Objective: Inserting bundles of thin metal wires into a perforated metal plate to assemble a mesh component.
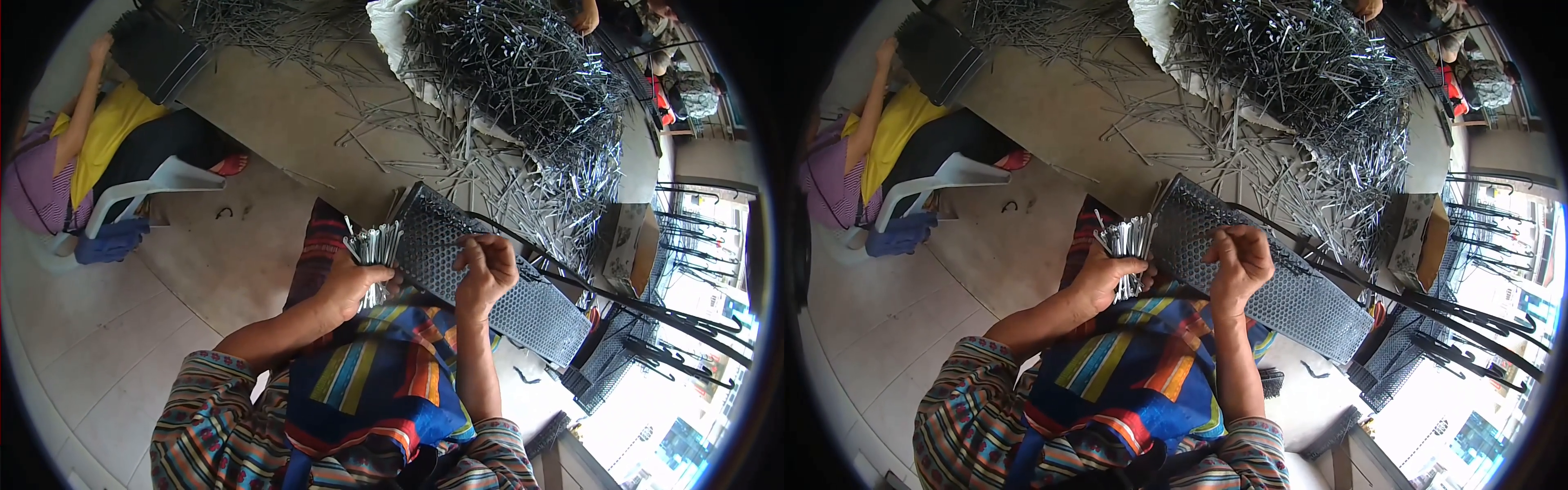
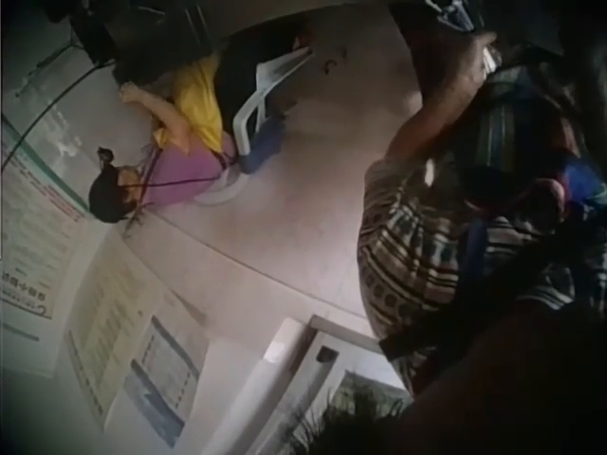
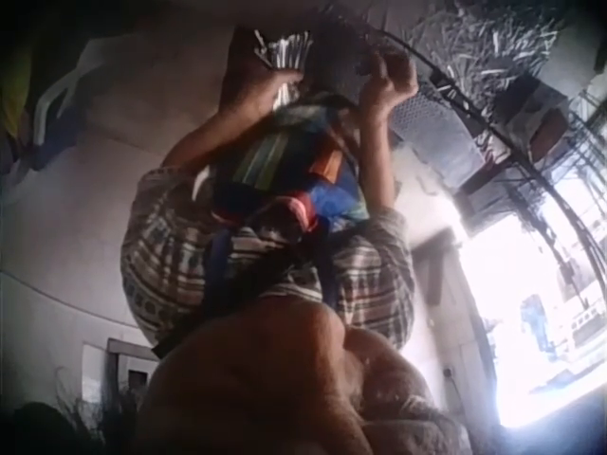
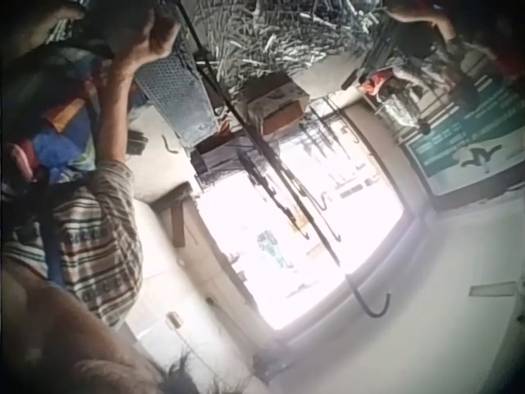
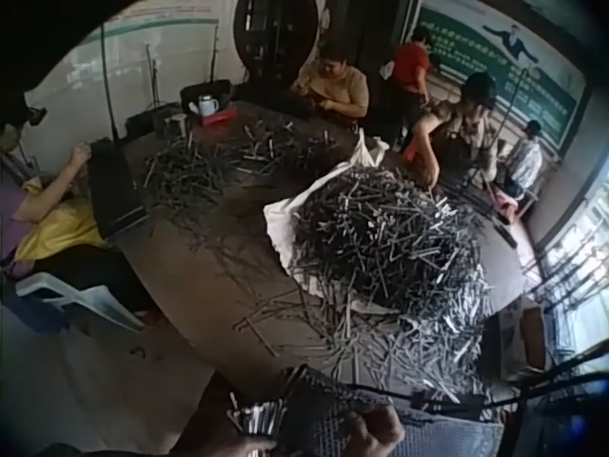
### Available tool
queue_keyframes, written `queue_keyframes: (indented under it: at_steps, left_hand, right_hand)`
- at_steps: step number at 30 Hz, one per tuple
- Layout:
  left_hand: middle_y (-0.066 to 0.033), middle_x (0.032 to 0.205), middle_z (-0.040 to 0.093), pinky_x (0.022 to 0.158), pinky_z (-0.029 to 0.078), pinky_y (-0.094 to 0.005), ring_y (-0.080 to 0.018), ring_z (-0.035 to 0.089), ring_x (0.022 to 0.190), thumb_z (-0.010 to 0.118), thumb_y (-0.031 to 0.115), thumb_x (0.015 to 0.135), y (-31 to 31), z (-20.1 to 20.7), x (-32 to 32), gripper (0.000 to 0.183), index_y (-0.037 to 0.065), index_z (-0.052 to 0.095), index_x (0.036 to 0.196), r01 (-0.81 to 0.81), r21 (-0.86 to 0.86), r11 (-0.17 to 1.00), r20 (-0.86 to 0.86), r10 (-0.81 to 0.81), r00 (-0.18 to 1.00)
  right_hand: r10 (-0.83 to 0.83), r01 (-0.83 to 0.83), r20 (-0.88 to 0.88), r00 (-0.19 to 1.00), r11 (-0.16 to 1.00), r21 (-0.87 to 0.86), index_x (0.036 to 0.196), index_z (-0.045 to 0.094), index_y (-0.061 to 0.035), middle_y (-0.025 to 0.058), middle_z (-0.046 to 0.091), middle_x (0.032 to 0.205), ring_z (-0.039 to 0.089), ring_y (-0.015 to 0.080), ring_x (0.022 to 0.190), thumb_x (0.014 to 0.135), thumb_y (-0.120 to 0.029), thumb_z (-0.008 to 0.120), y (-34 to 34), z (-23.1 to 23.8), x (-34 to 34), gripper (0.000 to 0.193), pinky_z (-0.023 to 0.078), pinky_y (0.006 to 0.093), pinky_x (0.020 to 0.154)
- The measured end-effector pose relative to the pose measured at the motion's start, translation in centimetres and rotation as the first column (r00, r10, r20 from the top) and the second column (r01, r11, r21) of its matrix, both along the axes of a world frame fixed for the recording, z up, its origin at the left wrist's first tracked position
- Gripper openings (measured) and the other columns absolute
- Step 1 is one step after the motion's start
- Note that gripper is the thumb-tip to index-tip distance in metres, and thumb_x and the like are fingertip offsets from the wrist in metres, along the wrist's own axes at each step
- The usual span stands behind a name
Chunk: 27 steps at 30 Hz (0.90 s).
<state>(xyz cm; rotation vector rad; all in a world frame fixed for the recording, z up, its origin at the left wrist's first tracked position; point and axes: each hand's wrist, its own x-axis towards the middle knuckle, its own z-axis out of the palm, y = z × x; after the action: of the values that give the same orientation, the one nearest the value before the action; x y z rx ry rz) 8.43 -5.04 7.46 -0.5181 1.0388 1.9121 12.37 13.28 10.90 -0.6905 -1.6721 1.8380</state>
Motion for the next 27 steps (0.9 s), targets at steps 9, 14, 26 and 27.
queue_keyframes:
  at_steps: [9,14,26,27]
  left_hand:
    - [-0.0141,0.075,0.067,0.054,0.056,-0.0347,-0.0236,0.067,0.06,0.064,-0.01,0.074,0.9,0.6,0.1,0.02,-0.002,0.061,0.093,-0.017,0.003,1.0,-0.045,0.017,0.999]
    - [-0.0138,0.075,0.067,0.054,0.053,-0.0334,-0.0225,0.065,0.059,0.063,-0.007,0.077,0.6,0.2,0.2,0.018,-0.002,0.062,0.094,-0.007,0.023,1.0,-0.033,0.008,0.999]
    - [-0.0117,0.079,0.067,0.056,0.053,-0.0324,-0.021,0.066,0.065,0.064,-0.002,0.079,1.0,0.9,-0.7,0.017,0.0,0.063,0.096,0.004,0.06,0.998,0.047,-0.007,0.999]
    - [-0.0119,0.08,0.067,0.058,0.054,-0.0331,-0.0215,0.066,0.066,0.063,-0.001,0.08,1.0,0.8,-0.7,0.017,-0.001,0.063,0.096,-0.007,0.079,0.997,0.046,0.003,0.999]
  right_hand:
    - [-0.017,-0.009,0.05,0.999,0.872,0.489,0.086,0.061,0.0002,0.004,0.064,0.071,0.058,0.0058,0.056,0.083,0.009,0.064,-0.3,-1.5,-1.3,0.01,0.047,0.0188,0.05]
    - [-0.056,0.056,-0.01,0.998,0.927,0.371,0.086,0.062,0.0001,0.0041,0.065,0.073,0.058,0.0058,0.055,0.082,0.008,0.066,-0.9,-0.8,-1.5,0.01,0.046,0.0182,0.05]
    - [-0.023,-0.229,0.29,0.957,0.554,0.8,0.085,0.068,-0.0041,0.0104,0.062,0.075,0.062,0.0265,0.062,0.078,-0.002,0.07,-0.7,-0.4,-3.6,0.007,0.048,0.0303,0.057]
    - [-0.022,-0.225,0.285,0.958,0.555,0.801,0.085,0.068,-0.0041,0.0104,0.062,0.075,0.062,0.0265,0.062,0.078,-0.002,0.07,-0.6,-0.2,-3.7,0.007,0.048,0.0303,0.057]
